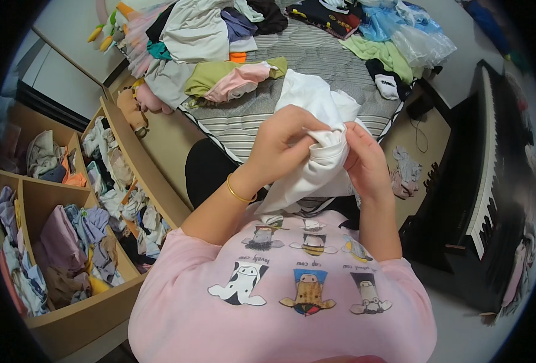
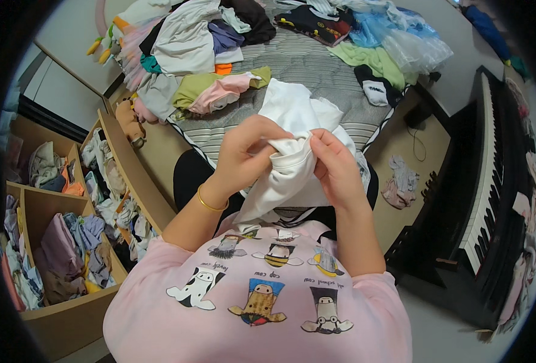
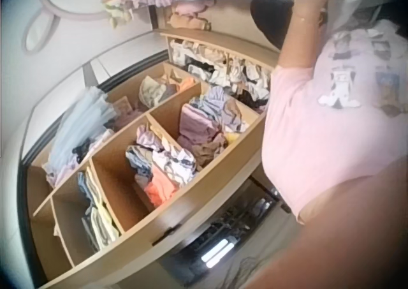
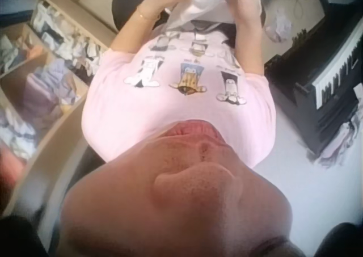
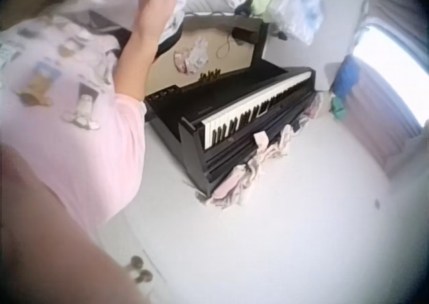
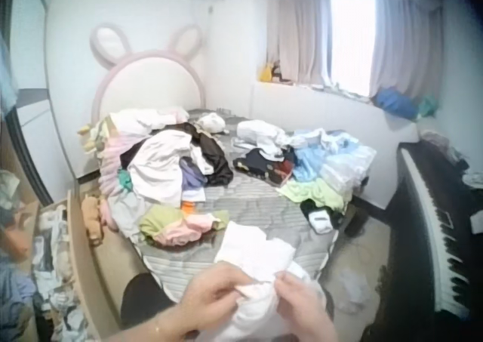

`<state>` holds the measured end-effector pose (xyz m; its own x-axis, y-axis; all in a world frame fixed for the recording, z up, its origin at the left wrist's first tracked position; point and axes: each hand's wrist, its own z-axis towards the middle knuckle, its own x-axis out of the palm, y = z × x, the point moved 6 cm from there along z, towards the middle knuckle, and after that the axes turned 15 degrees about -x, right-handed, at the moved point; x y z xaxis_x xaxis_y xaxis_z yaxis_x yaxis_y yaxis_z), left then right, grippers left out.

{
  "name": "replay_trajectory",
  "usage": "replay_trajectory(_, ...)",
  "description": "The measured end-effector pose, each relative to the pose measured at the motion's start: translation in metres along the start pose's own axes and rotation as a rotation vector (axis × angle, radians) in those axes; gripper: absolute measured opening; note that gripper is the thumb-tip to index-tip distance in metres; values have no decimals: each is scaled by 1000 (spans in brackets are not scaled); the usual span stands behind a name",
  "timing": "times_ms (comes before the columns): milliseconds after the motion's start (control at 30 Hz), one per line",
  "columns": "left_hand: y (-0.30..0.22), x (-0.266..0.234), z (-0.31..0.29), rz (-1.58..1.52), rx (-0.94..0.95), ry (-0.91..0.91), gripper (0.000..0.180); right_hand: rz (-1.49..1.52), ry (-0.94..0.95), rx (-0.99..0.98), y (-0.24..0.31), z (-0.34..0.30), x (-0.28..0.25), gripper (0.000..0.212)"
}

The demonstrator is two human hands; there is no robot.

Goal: The person folds a black and red sports jersey, a white t-shirt, and a pink and green dress on a bed by hand.

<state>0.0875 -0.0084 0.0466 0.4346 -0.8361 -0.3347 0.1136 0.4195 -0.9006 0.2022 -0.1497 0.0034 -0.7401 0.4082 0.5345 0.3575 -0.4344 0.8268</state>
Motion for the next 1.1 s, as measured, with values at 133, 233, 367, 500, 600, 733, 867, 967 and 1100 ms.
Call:
replay_trajectory(133, 18, -6, 7, -612, -217, -166, 15, -142, 99, -80, 3, -13, 26, 32)
replay_trajectory(233, 15, -9, 12, -1025, -291, -109, 9, -562, 271, -99, -9, -20, 31, 30)
replay_trajectory(367, 13, -31, 17, -842, -212, -239, 9, -408, 58, -177, 1, -12, -1, 16)
replay_trajectory(500, 24, -53, 13, -368, -413, 153, 12, -139, -335, -368, 64, 11, -25, 27)
replay_trajectory(600, 9, -35, 2, -102, -477, 614, 24, -129, -289, -336, 73, 26, -20, 26)
replay_trajectory(733, -17, 1, 7, -140, -184, 501, 26, -122, -189, -209, 56, 41, -8, 25)
replay_trajectory(867, 9, 23, 12, -421, -439, 477, 18, -347, -311, -299, 52, 45, -23, 17)
replay_trajectory(967, 3, 9, 16, -535, -579, 293, 18, -968, -262, -719, 88, 24, 7, 13)
replay_trajectory(1100, -16, 5, 23, -627, -517, 214, 28, -1386, 219, -935, 103, -22, 83, 25)
